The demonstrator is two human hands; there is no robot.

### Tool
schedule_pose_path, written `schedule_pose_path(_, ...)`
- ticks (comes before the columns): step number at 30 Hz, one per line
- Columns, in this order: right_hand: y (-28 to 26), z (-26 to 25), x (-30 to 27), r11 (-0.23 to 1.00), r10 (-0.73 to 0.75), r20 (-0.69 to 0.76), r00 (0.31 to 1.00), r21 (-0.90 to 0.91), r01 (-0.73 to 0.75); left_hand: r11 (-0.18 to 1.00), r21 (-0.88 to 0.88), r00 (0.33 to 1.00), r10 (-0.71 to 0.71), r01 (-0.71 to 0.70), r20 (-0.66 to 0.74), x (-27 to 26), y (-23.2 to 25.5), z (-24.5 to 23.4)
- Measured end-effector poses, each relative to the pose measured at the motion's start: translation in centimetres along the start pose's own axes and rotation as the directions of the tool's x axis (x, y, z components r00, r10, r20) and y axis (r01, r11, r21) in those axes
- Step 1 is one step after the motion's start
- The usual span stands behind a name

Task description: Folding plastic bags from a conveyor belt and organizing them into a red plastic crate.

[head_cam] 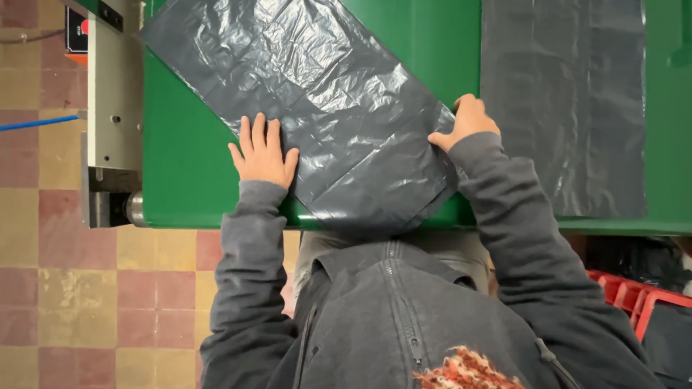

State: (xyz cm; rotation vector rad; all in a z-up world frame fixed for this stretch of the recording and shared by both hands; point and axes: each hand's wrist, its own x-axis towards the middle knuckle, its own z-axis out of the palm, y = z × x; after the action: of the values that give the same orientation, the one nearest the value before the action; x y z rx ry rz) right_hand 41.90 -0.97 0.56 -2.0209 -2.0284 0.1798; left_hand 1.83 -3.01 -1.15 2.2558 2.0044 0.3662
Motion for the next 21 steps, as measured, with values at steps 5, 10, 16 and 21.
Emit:
schedule_pose_path(5, 1.4, 1.8, 1.9, 0.981, 0.161, 0.369, 0.915, 0.042, -0.19, 1.0, -0.001, 1.0, 0.014, -0.014, 0.018, 1.0, 0.6, -0.9)
schedule_pose_path(10, 1.8, -0.4, 2.2, 0.87, 0.006, 0.499, 0.866, 0.424, -0.25, 0.936, -0.218, 0.958, 0.286, -0.276, 0.015, -4.4, 3.4, -4.7)
schedule_pose_path(16, -0.6, -0.7, 2.9, 0.366, -0.102, 0.329, 0.939, 0.89, -0.272, 0.928, -0.216, 0.922, 0.343, -0.304, 0.178, -10.6, 6.5, -4.1)
schedule_pose_path(21, -4.0, -2.4, 2.3, 0.064, -0.037, 0.011, 0.999, 0.998, -0.008, 0.975, -0.087, 0.975, 0.211, -0.204, 0.07, -10.9, 7.6, -4.0)
